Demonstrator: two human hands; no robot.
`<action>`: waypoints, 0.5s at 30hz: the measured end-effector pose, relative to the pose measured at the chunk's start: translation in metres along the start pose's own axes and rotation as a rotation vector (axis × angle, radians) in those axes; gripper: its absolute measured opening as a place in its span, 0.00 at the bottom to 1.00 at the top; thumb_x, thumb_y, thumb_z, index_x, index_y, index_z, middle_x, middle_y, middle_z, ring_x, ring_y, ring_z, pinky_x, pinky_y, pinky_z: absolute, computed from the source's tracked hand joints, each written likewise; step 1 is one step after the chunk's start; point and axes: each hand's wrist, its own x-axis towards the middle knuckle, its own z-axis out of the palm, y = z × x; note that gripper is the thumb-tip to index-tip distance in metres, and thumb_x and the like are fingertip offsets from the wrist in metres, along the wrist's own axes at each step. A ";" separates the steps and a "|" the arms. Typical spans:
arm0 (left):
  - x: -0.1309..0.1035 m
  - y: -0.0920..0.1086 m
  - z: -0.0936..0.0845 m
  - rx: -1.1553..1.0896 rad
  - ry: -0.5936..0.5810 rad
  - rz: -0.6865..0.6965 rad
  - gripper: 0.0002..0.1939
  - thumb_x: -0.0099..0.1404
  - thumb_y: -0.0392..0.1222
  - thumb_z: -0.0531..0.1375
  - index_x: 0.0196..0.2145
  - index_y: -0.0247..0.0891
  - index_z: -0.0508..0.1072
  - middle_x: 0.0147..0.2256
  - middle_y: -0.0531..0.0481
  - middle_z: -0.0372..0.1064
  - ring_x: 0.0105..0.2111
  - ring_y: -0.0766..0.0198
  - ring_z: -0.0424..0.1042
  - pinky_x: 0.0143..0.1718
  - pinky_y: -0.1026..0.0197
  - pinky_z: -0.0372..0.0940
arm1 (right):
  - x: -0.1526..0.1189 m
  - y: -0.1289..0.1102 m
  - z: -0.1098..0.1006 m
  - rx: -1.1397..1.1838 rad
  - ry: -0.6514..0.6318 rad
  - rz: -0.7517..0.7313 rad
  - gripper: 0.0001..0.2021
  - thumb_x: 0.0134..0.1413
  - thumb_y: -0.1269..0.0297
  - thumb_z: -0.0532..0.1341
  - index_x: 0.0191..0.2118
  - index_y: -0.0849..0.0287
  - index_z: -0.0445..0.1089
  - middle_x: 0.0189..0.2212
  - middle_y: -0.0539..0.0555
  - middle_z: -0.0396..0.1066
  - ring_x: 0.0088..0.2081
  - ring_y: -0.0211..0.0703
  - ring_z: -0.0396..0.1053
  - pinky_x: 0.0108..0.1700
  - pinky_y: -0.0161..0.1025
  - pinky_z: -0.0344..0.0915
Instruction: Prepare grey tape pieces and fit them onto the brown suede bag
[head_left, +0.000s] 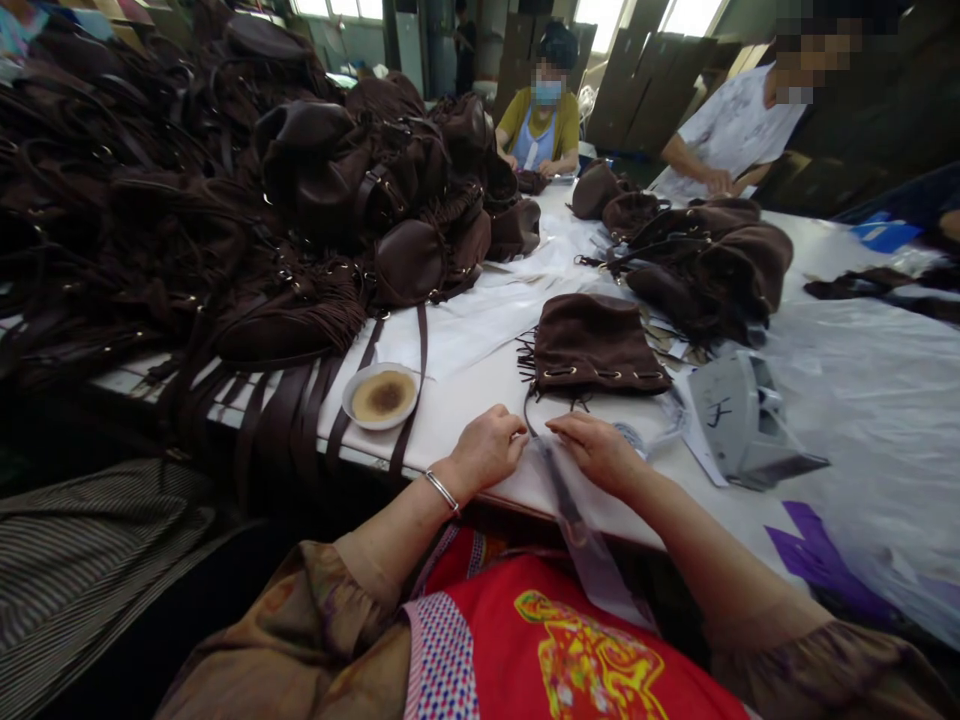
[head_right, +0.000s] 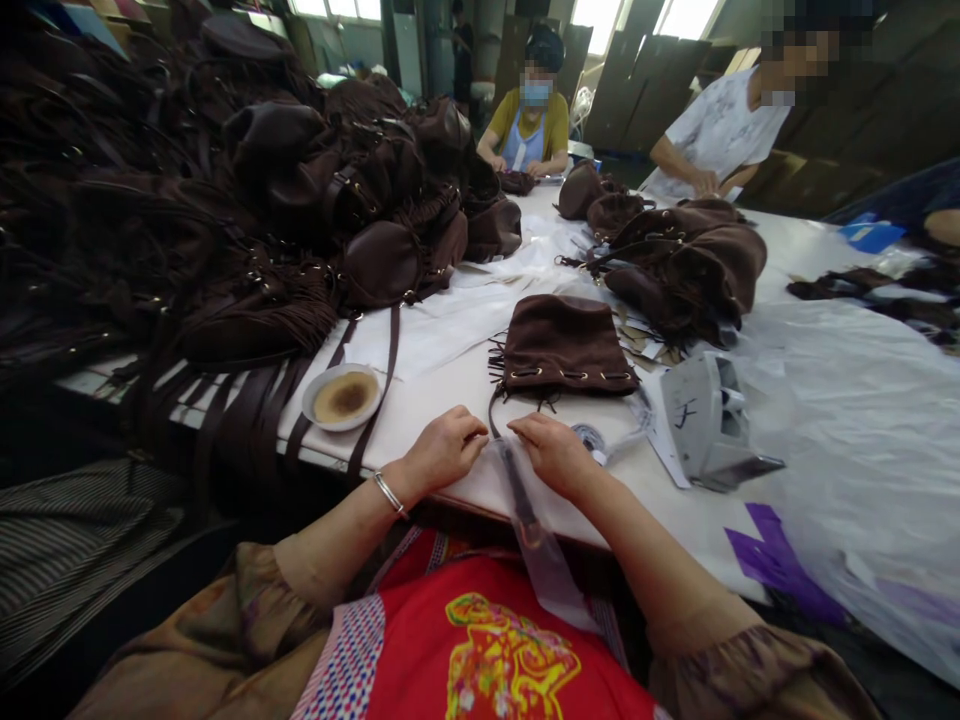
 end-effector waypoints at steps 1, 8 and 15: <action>-0.002 0.002 0.000 -0.002 0.002 -0.002 0.10 0.67 0.42 0.58 0.39 0.37 0.78 0.36 0.45 0.70 0.37 0.61 0.72 0.43 0.61 0.68 | -0.002 -0.002 -0.001 0.013 -0.006 0.004 0.16 0.61 0.73 0.54 0.49 0.57 0.74 0.45 0.57 0.75 0.46 0.45 0.72 0.51 0.42 0.68; 0.003 0.010 0.003 0.095 -0.115 -0.095 0.08 0.65 0.41 0.58 0.35 0.40 0.78 0.35 0.47 0.69 0.35 0.59 0.73 0.39 0.58 0.70 | 0.015 -0.008 0.003 -0.014 -0.091 0.010 0.09 0.60 0.70 0.57 0.37 0.59 0.76 0.36 0.56 0.72 0.40 0.43 0.70 0.46 0.39 0.65; 0.031 -0.005 0.009 0.100 0.002 0.027 0.07 0.61 0.31 0.58 0.33 0.33 0.78 0.47 0.38 0.68 0.50 0.55 0.69 0.55 0.55 0.66 | 0.030 -0.005 0.009 -0.246 0.000 0.061 0.09 0.59 0.73 0.54 0.32 0.61 0.71 0.35 0.58 0.69 0.38 0.45 0.67 0.43 0.40 0.62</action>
